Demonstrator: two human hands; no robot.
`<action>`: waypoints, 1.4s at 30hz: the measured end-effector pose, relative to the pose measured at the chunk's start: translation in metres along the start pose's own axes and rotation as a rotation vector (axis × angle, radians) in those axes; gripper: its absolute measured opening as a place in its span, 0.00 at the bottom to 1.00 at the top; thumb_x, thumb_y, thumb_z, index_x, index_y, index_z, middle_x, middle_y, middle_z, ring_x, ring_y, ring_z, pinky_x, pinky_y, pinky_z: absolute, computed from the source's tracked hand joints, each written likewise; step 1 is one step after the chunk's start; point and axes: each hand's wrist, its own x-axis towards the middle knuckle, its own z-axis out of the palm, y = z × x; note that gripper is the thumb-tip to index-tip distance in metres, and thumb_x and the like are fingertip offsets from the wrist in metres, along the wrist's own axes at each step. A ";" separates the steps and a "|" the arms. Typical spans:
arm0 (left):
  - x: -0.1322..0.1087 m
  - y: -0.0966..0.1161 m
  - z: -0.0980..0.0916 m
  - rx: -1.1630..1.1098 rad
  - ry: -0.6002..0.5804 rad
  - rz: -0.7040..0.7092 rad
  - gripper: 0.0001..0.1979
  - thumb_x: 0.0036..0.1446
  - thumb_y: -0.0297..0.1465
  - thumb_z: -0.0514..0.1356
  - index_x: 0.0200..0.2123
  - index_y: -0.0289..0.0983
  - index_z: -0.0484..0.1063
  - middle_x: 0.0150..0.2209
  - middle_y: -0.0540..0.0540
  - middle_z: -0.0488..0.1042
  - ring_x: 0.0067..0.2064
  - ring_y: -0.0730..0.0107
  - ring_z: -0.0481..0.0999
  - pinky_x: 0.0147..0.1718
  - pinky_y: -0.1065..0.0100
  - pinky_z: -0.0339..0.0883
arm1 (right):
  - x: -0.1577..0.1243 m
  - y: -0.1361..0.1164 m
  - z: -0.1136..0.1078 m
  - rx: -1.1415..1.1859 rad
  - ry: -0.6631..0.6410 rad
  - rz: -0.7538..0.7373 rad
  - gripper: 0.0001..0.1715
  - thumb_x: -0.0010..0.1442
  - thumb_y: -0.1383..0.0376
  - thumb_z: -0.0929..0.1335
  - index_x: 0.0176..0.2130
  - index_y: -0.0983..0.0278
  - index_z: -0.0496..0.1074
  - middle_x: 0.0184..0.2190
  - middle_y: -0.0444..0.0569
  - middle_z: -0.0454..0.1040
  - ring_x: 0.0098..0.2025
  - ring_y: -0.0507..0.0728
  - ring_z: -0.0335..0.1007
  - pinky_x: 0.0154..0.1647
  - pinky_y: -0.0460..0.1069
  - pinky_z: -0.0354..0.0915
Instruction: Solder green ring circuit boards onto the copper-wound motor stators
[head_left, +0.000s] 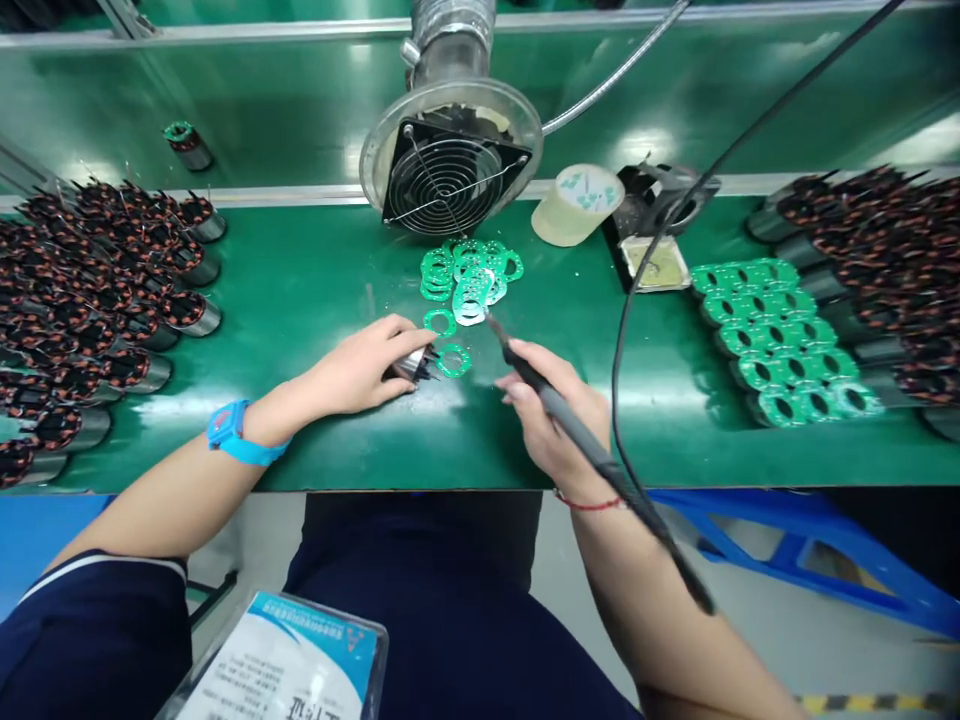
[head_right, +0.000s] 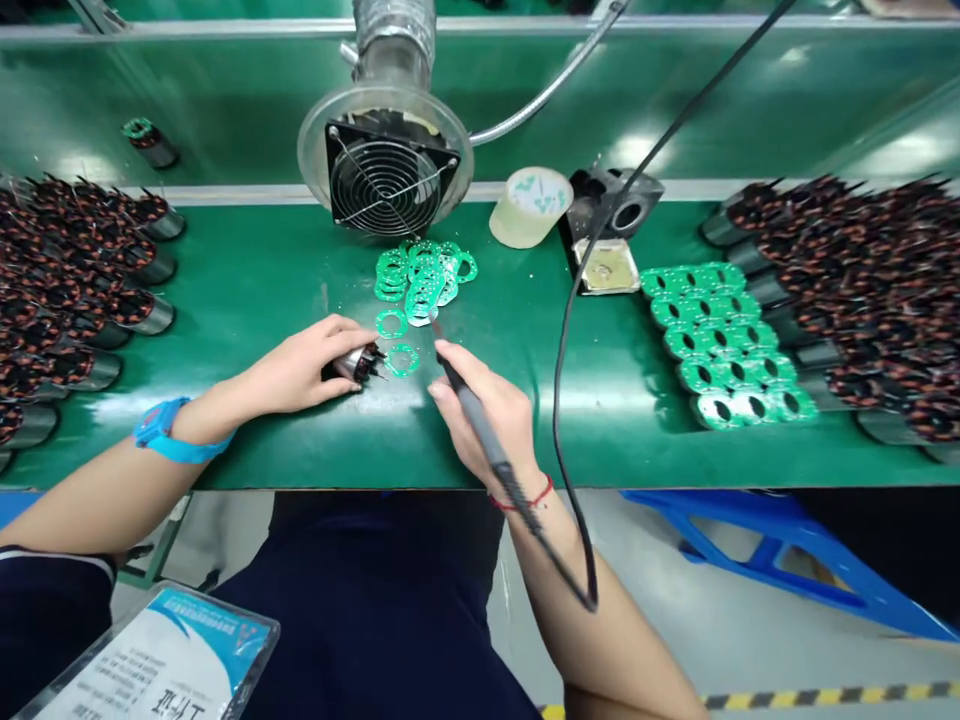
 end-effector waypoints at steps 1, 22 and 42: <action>0.000 -0.001 0.001 -0.055 0.029 -0.020 0.27 0.58 0.30 0.60 0.60 0.37 0.60 0.54 0.40 0.67 0.54 0.59 0.68 0.53 0.59 0.65 | -0.007 0.000 -0.001 0.029 0.046 0.037 0.17 0.65 0.57 0.65 0.52 0.58 0.70 0.38 0.49 0.79 0.35 0.58 0.77 0.39 0.55 0.73; 0.005 -0.005 0.012 -0.076 0.143 -0.008 0.27 0.55 0.26 0.61 0.58 0.37 0.61 0.54 0.38 0.66 0.57 0.56 0.67 0.56 0.53 0.64 | -0.033 0.002 0.010 0.399 0.162 0.370 0.08 0.61 0.61 0.70 0.41 0.60 0.76 0.28 0.43 0.78 0.24 0.50 0.75 0.25 0.45 0.72; 0.006 -0.001 0.018 0.109 0.202 0.041 0.22 0.57 0.28 0.61 0.54 0.36 0.64 0.48 0.39 0.68 0.48 0.60 0.69 0.46 0.58 0.69 | -0.032 -0.005 0.009 0.129 0.109 -0.006 0.08 0.58 0.69 0.69 0.40 0.61 0.74 0.29 0.45 0.77 0.25 0.51 0.73 0.26 0.47 0.70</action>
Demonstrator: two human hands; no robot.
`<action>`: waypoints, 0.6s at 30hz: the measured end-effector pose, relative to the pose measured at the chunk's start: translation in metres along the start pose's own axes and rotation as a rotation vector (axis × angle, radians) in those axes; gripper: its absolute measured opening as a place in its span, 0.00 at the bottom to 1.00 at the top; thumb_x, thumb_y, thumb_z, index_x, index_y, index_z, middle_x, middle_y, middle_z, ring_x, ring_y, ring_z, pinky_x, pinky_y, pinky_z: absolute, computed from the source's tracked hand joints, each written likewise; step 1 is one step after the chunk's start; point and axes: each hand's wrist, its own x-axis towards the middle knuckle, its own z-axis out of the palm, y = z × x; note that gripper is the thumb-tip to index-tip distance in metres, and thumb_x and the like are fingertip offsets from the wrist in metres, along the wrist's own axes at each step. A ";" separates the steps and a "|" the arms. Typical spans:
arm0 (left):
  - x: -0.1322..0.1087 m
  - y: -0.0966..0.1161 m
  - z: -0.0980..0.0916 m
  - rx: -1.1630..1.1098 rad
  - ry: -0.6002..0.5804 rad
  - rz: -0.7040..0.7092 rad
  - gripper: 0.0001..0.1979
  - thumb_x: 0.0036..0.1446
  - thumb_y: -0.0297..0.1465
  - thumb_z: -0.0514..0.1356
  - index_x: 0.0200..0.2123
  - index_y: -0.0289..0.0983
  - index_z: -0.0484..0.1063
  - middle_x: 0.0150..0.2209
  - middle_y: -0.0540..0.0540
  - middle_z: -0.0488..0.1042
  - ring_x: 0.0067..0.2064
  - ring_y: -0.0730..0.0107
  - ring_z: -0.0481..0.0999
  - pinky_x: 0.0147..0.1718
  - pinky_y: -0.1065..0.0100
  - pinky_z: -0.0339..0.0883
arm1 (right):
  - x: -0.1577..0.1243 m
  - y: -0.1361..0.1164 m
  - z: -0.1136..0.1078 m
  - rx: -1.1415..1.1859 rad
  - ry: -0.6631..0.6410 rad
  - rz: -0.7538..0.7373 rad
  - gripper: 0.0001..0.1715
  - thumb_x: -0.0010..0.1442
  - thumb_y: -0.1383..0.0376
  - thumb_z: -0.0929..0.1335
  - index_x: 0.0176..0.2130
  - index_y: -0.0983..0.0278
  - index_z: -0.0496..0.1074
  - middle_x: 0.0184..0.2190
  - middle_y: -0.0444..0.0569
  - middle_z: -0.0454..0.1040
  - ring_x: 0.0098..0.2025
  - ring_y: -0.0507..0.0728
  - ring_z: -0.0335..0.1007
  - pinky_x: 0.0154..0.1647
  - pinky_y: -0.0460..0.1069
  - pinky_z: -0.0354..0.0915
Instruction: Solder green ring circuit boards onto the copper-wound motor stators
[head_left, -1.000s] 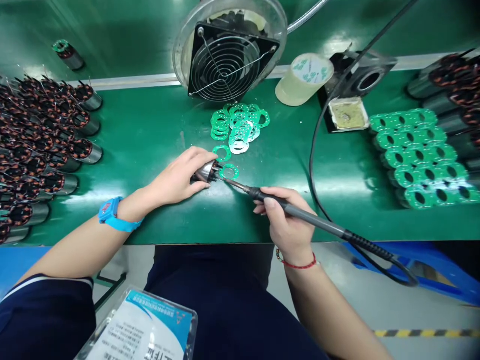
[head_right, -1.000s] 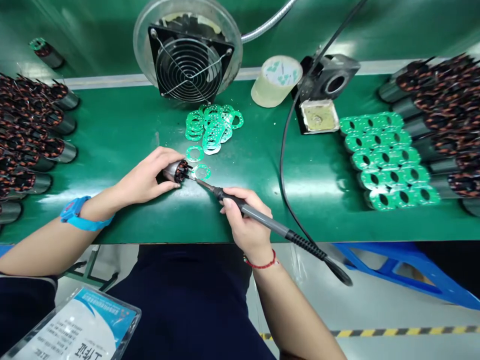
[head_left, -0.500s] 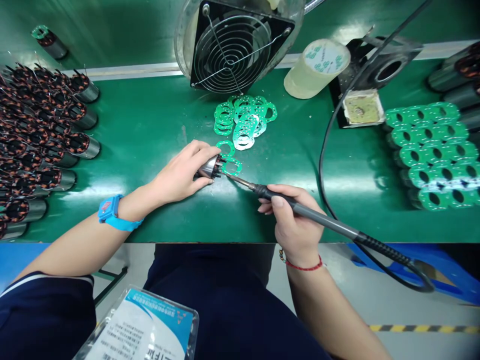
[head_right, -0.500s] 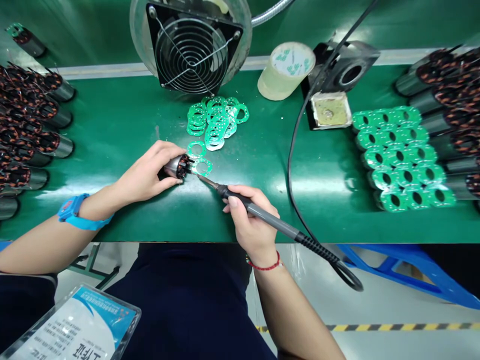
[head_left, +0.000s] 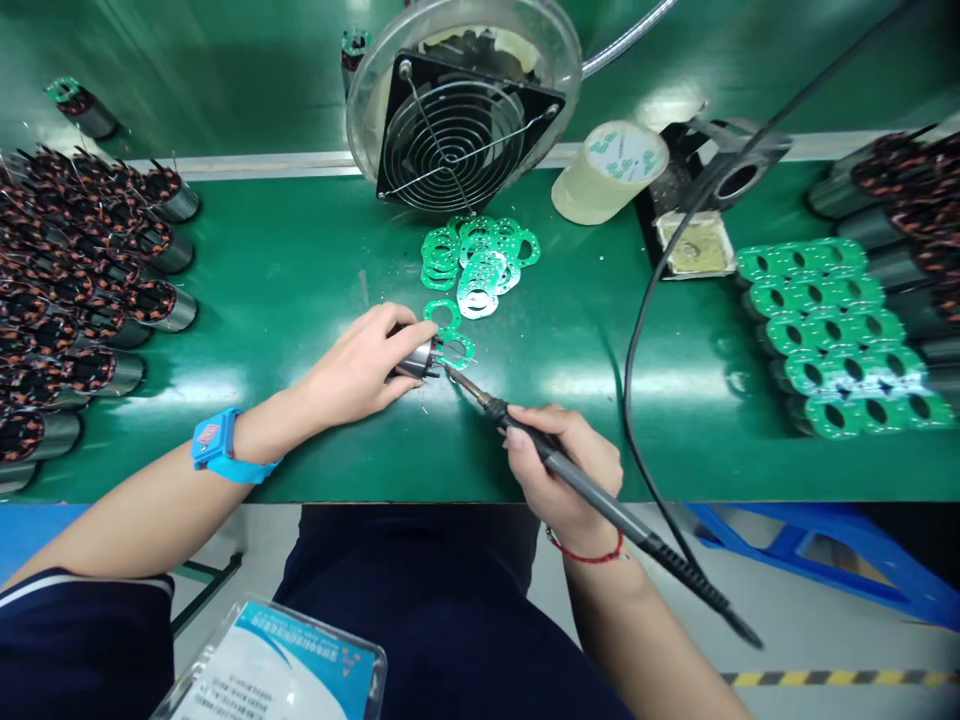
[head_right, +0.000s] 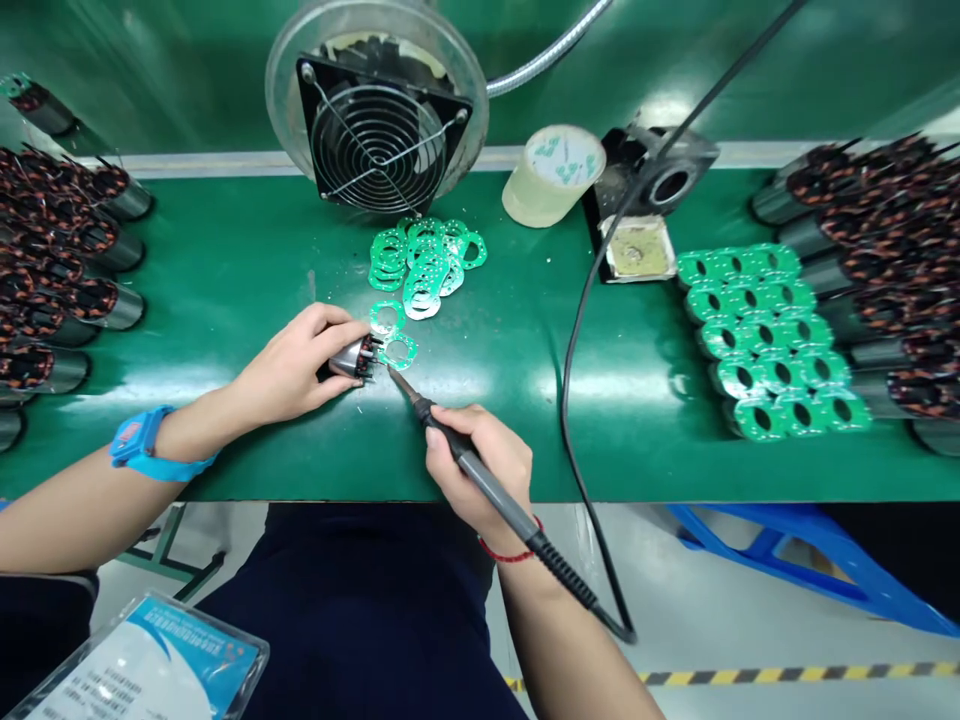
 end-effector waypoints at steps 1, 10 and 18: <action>0.000 0.000 0.000 0.001 -0.002 -0.002 0.22 0.57 0.29 0.62 0.54 0.36 0.64 0.48 0.39 0.68 0.47 0.60 0.69 0.46 0.59 0.69 | 0.000 0.000 0.000 -0.003 0.002 -0.007 0.09 0.58 0.70 0.69 0.41 0.60 0.74 0.29 0.45 0.77 0.25 0.51 0.73 0.26 0.47 0.70; 0.000 0.002 -0.003 -0.008 -0.028 -0.037 0.21 0.57 0.31 0.62 0.54 0.35 0.65 0.47 0.39 0.68 0.47 0.60 0.69 0.46 0.59 0.69 | -0.005 0.005 -0.005 0.103 0.032 0.258 0.07 0.61 0.64 0.68 0.42 0.60 0.74 0.29 0.44 0.77 0.26 0.53 0.76 0.27 0.48 0.72; 0.001 0.002 -0.002 -0.029 -0.037 -0.045 0.22 0.57 0.30 0.61 0.54 0.38 0.64 0.47 0.40 0.67 0.48 0.59 0.68 0.47 0.57 0.68 | 0.001 -0.003 -0.001 -0.028 -0.035 -0.015 0.08 0.58 0.69 0.68 0.40 0.59 0.73 0.30 0.46 0.78 0.26 0.54 0.75 0.26 0.50 0.71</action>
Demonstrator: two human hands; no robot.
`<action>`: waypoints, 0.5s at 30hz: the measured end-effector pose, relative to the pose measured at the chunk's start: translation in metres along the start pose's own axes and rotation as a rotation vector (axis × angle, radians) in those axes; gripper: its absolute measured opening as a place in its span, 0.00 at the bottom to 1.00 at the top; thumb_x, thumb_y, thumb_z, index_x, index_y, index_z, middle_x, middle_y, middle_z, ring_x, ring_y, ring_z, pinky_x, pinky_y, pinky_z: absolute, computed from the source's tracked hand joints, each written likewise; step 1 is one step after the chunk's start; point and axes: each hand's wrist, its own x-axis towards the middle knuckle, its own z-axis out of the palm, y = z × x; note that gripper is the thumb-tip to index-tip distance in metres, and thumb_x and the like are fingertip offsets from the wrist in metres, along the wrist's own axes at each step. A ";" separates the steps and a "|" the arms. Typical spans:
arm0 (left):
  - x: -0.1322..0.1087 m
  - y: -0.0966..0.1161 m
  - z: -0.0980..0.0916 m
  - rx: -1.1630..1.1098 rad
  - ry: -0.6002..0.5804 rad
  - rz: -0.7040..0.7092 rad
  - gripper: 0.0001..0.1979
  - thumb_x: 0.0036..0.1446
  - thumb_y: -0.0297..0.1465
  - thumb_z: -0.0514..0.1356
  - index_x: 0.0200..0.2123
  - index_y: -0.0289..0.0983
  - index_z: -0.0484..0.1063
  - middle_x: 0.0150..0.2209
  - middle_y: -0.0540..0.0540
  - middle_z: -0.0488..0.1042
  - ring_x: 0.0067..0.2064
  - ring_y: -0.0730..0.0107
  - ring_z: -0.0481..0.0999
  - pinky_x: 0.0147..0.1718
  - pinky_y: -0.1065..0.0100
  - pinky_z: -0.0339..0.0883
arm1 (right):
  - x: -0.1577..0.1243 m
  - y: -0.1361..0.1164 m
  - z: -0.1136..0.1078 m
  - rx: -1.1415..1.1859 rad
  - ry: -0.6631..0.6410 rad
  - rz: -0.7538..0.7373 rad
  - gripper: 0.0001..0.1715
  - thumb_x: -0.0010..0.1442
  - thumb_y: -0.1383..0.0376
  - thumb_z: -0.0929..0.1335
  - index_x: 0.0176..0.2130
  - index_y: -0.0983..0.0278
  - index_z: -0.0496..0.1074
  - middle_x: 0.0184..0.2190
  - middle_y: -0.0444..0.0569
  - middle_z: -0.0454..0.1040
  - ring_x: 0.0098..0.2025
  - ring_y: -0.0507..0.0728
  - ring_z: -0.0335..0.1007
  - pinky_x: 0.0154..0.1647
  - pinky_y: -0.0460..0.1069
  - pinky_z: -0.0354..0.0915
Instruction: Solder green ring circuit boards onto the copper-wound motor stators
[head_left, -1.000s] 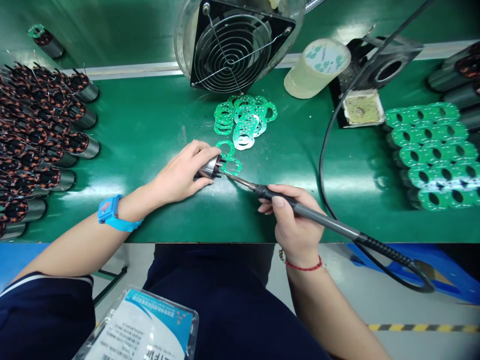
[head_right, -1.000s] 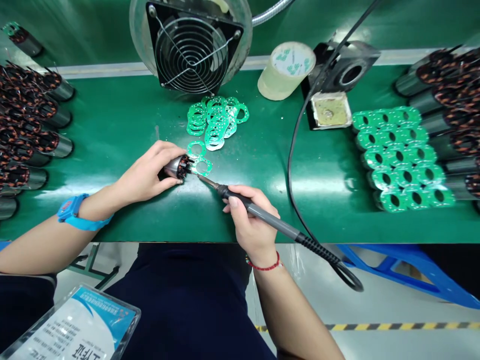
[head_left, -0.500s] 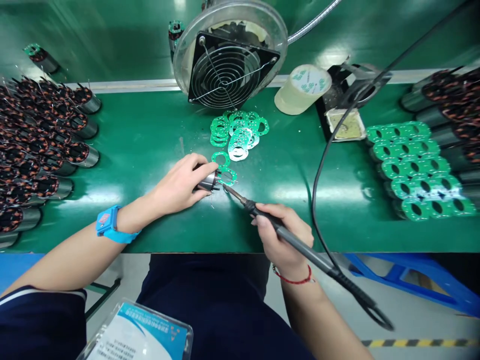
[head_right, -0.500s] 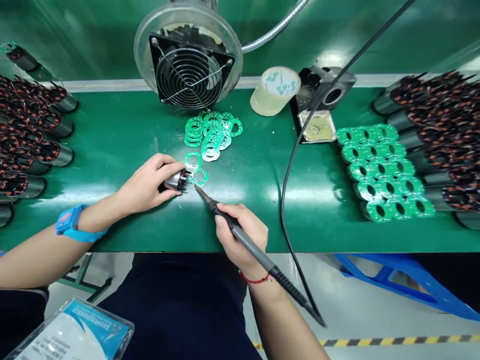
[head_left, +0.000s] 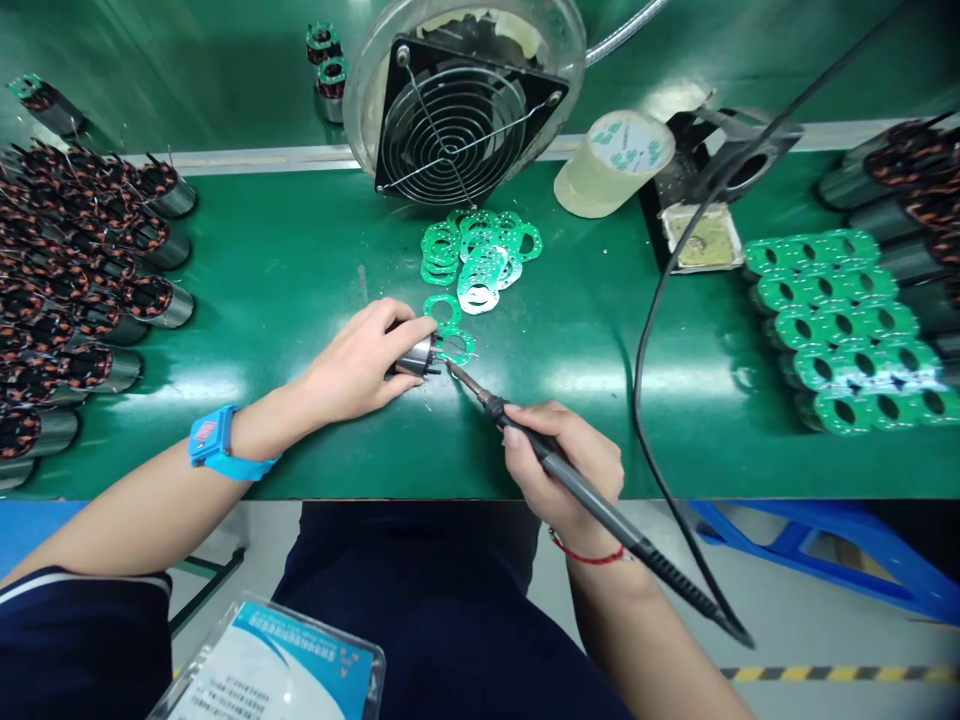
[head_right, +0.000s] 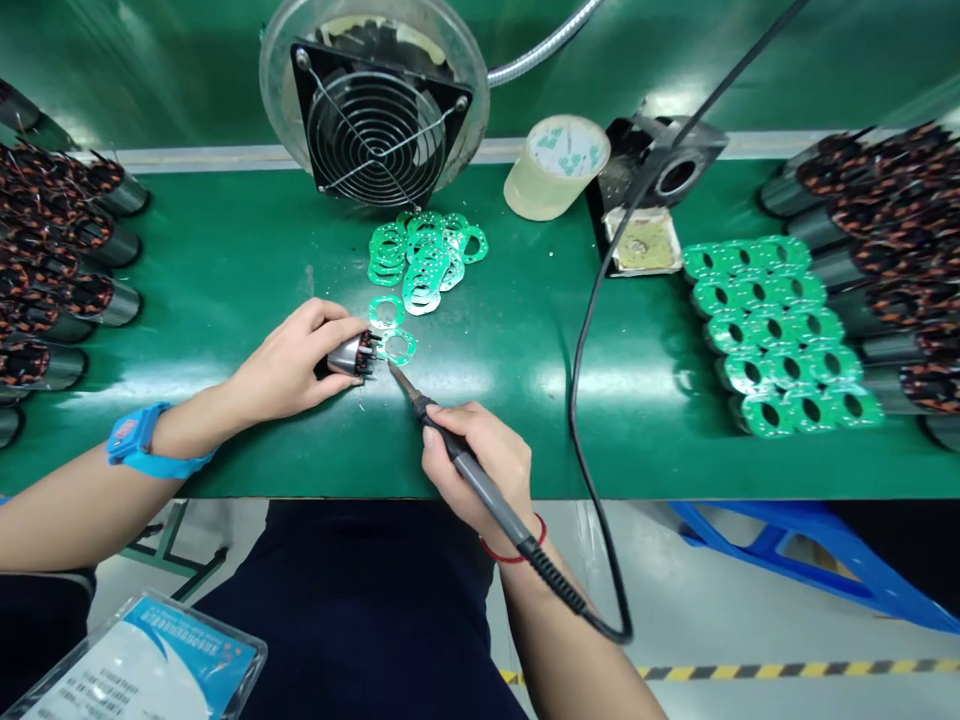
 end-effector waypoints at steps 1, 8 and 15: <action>0.000 0.000 0.000 -0.003 -0.004 -0.004 0.22 0.56 0.30 0.61 0.55 0.38 0.64 0.48 0.40 0.67 0.48 0.59 0.68 0.47 0.57 0.68 | 0.000 -0.001 0.001 -0.035 -0.019 -0.058 0.10 0.57 0.70 0.68 0.40 0.59 0.73 0.30 0.46 0.78 0.27 0.54 0.75 0.27 0.50 0.71; 0.001 0.000 -0.002 -0.022 -0.005 -0.008 0.23 0.56 0.31 0.62 0.55 0.38 0.64 0.48 0.40 0.67 0.49 0.59 0.68 0.47 0.57 0.68 | -0.009 -0.006 0.008 -0.061 0.031 -0.055 0.13 0.57 0.70 0.68 0.43 0.58 0.72 0.29 0.45 0.76 0.27 0.54 0.73 0.27 0.50 0.69; 0.003 0.001 -0.005 -0.017 -0.013 -0.002 0.24 0.56 0.32 0.63 0.55 0.38 0.64 0.47 0.40 0.66 0.48 0.58 0.68 0.47 0.55 0.68 | -0.009 0.000 0.009 0.040 0.272 0.253 0.15 0.60 0.62 0.69 0.48 0.55 0.71 0.38 0.48 0.74 0.37 0.58 0.74 0.39 0.56 0.72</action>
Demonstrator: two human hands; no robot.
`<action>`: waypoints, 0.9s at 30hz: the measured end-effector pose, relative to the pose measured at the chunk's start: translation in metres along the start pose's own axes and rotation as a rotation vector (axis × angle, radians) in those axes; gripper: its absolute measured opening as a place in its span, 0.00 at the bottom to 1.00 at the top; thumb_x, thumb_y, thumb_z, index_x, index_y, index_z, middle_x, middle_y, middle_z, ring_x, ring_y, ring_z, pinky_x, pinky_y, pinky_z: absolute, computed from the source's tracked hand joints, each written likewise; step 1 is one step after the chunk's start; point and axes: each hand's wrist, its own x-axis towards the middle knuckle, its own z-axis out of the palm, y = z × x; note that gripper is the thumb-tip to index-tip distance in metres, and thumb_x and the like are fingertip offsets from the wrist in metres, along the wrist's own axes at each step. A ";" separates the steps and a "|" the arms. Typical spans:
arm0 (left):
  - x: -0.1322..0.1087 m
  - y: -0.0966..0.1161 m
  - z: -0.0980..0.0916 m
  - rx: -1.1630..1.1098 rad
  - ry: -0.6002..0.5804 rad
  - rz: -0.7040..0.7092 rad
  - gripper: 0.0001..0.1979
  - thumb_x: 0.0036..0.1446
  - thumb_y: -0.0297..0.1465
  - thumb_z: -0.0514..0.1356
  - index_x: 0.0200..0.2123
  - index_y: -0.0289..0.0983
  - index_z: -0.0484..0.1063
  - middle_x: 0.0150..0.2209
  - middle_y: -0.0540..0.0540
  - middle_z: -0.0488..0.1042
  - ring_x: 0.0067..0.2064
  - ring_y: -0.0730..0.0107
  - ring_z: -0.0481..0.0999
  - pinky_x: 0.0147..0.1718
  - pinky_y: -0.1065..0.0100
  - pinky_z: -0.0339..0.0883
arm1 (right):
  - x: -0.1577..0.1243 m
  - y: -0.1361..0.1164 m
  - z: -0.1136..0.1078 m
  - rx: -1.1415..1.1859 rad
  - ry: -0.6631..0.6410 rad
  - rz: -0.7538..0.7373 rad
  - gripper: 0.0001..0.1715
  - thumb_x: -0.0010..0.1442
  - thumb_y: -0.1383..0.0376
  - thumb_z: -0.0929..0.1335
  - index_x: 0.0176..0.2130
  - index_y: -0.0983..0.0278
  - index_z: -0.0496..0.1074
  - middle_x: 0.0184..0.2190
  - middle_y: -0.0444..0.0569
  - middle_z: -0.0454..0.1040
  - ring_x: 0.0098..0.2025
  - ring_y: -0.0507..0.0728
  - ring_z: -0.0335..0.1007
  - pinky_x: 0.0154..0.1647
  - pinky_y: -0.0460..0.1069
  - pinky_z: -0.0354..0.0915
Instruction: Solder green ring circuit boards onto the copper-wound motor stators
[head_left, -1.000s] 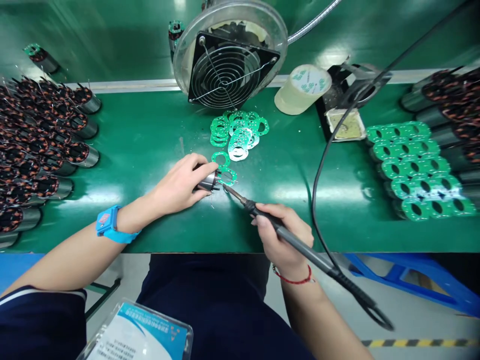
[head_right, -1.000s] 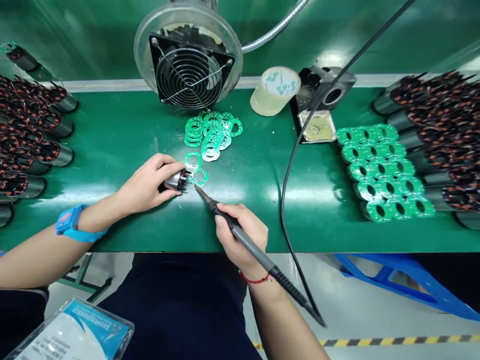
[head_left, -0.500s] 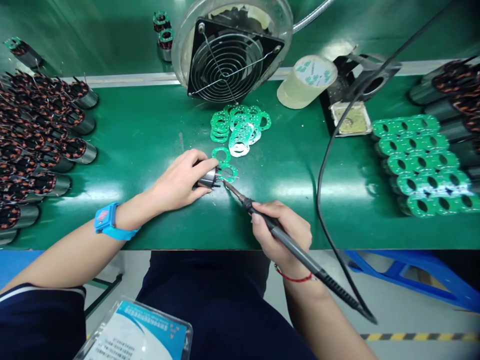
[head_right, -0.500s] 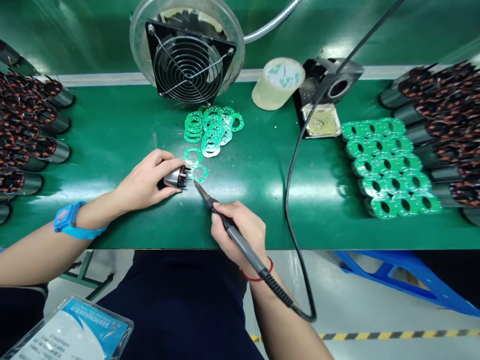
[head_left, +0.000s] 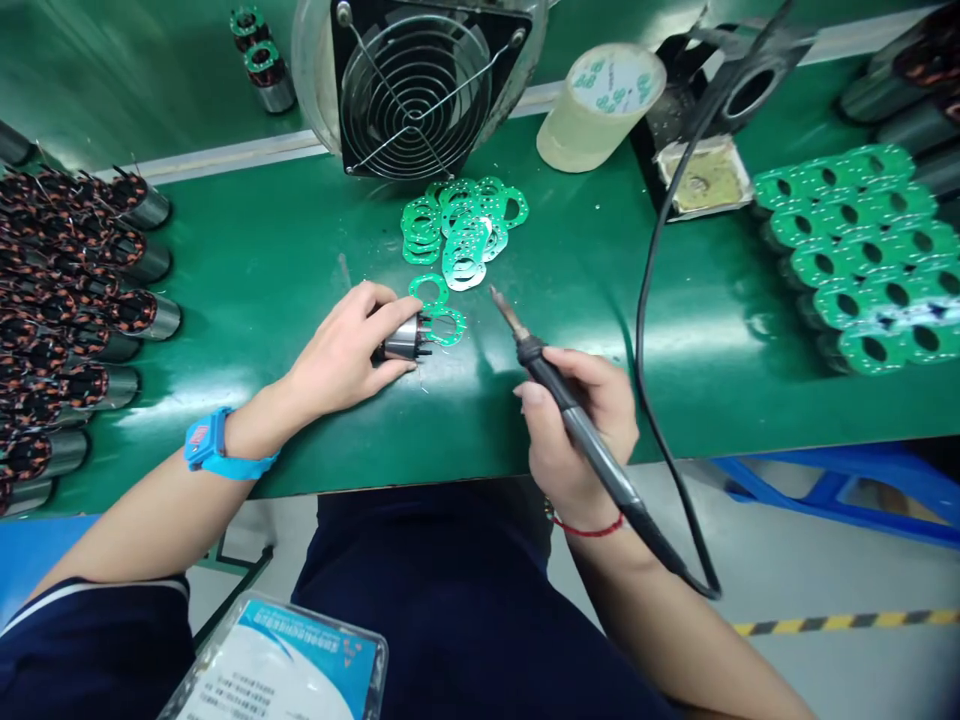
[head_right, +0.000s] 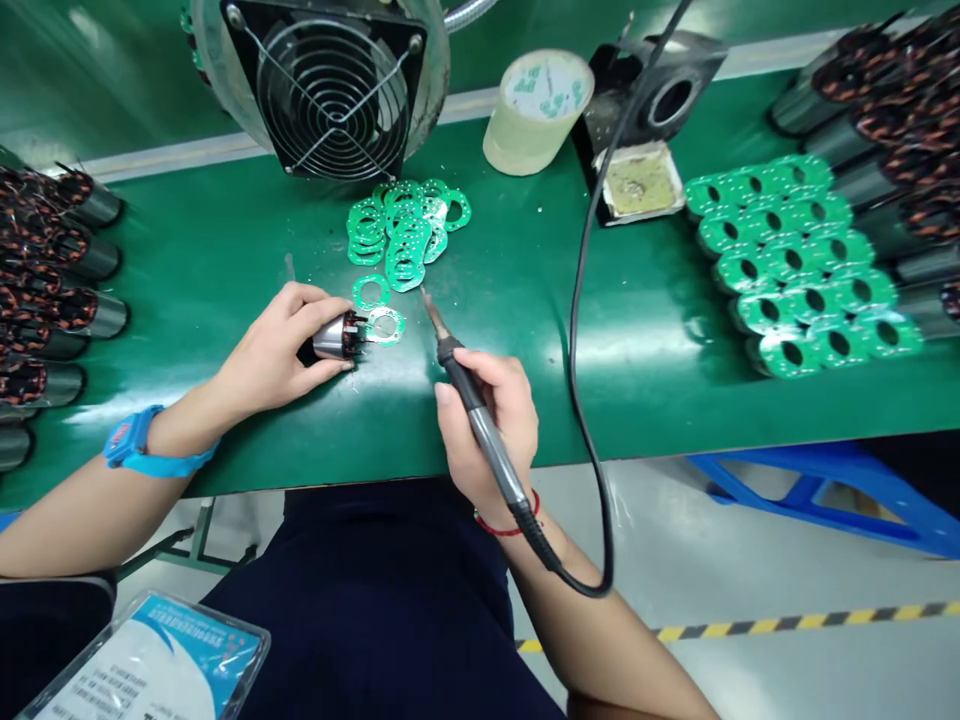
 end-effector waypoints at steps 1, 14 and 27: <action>0.000 0.000 0.000 0.004 0.000 0.001 0.24 0.56 0.32 0.63 0.55 0.38 0.64 0.47 0.40 0.67 0.48 0.58 0.68 0.46 0.55 0.68 | 0.002 -0.001 0.001 -0.032 -0.026 -0.038 0.16 0.60 0.63 0.69 0.49 0.54 0.71 0.39 0.48 0.75 0.39 0.59 0.74 0.41 0.57 0.72; 0.000 0.007 -0.001 -0.060 0.035 -0.136 0.23 0.53 0.35 0.65 0.51 0.36 0.66 0.45 0.42 0.70 0.47 0.59 0.70 0.47 0.57 0.68 | 0.026 -0.015 0.004 -0.162 -0.358 -0.040 0.16 0.67 0.63 0.63 0.53 0.55 0.67 0.36 0.44 0.80 0.39 0.57 0.79 0.44 0.54 0.73; -0.009 0.012 -0.003 -0.321 -0.062 -0.115 0.25 0.52 0.32 0.64 0.53 0.38 0.64 0.51 0.41 0.72 0.52 0.56 0.70 0.50 0.54 0.63 | 0.031 -0.028 0.050 0.352 -0.162 0.157 0.16 0.65 0.58 0.65 0.50 0.56 0.59 0.31 0.43 0.75 0.36 0.56 0.77 0.36 0.51 0.72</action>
